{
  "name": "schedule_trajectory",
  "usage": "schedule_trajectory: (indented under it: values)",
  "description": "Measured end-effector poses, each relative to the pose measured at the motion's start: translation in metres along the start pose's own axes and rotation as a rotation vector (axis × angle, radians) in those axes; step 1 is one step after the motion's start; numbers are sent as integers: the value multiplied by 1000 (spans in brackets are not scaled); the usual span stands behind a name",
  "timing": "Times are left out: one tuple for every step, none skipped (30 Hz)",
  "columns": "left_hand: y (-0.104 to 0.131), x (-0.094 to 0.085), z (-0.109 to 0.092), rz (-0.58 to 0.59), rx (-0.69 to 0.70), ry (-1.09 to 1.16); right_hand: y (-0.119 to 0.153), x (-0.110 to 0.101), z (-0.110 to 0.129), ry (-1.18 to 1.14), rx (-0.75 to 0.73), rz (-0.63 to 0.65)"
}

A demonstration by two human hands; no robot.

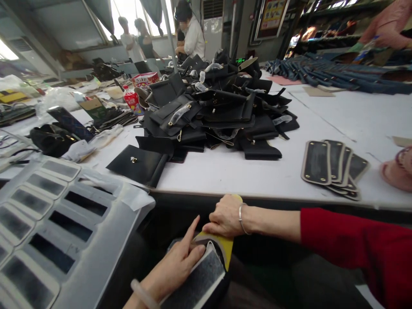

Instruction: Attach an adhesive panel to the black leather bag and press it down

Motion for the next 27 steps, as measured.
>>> schedule_trajectory:
  values:
    - [0, -1, -1, -3, 11, -10, -2, 0, 4, 16, -27, 9]
    - [0, -1, -3, -9, 28, -21, -4, 0, 7, 31, -50, 16]
    - [0, -2, -5, -12, 45, -31, -5, 0, 9, 44, -68, 22]
    - [1, -2, -6, -14, 58, -41, -6, 0, 11, 57, -81, 26]
    - [1, -2, -8, -15, 69, -51, -7, 1, 12, 69, -93, 31]
    - [1, -2, -9, -13, 78, -60, -7, 1, 14, 80, -104, 35]
    - [1, -2, -10, -11, 81, -68, -7, 1, 15, 90, -113, 40]
    - [1, -2, -11, -15, 83, -72, -7, 1, 16, 97, -123, 44]
    - [1, -2, -12, -17, 86, -73, -7, 1, 17, 102, -131, 48]
    - [1, -2, -12, -19, 91, -71, -7, 1, 18, 105, -139, 53]
    - [1, -2, -13, -19, 96, -66, -7, 2, 19, 106, -145, 57]
    - [1, -2, -13, -19, 101, -60, -7, 2, 19, 106, -151, 61]
    - [1, -1, -13, -18, 107, -54, -6, 3, 20, 104, -154, 64]
    - [1, -1, -14, -16, 114, -48, -6, 4, 21, 103, -154, 65]
    - [1, 0, -14, -17, 121, -45, -5, 4, 21, 102, -150, 66]
    - [2, 0, -14, -19, 125, -45, -5, 5, 21, 100, -144, 66]
    - [2, 0, -14, -22, 128, -48, -4, 6, 20, 100, -134, 65]
    - [3, 0, -14, -26, 130, -55, -4, 7, 20, 101, -123, 64]
    - [3, 0, -14, -31, 131, -64, -3, 8, 20, 102, -111, 63]
    - [3, 0, -14, -37, 131, -74, -3, 9, 19, 102, -100, 61]
    - [4, 0, -15, -42, 132, -84, -2, 9, 19, 103, -93, 59]
    - [4, 0, -15, -46, 132, -94, -2, 10, 20, 104, -86, 57]
    - [5, 0, -16, -49, 133, -104, -1, 10, 20, 104, -81, 56]
    - [5, 0, -16, -50, 135, -111, -1, 11, 20, 104, -76, 58]
    - [6, 1, -17, -49, 139, -115, 0, 12, 21, 104, -72, 61]
    - [6, 1, -19, -48, 143, -117, 0, 12, 21, 103, -67, 64]
    - [7, 1, -20, -49, 148, -117, 0, 13, 21, 102, -63, 67]
Point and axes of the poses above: each hand's wrist, its own y-axis away from the middle knuckle, its own x-axis out of the palm, z = x × y, the point moved 9 cm from there along -y, towards the middle knuckle, and after that the axes turned 2 degrees about -x, right-handed, at the moved point
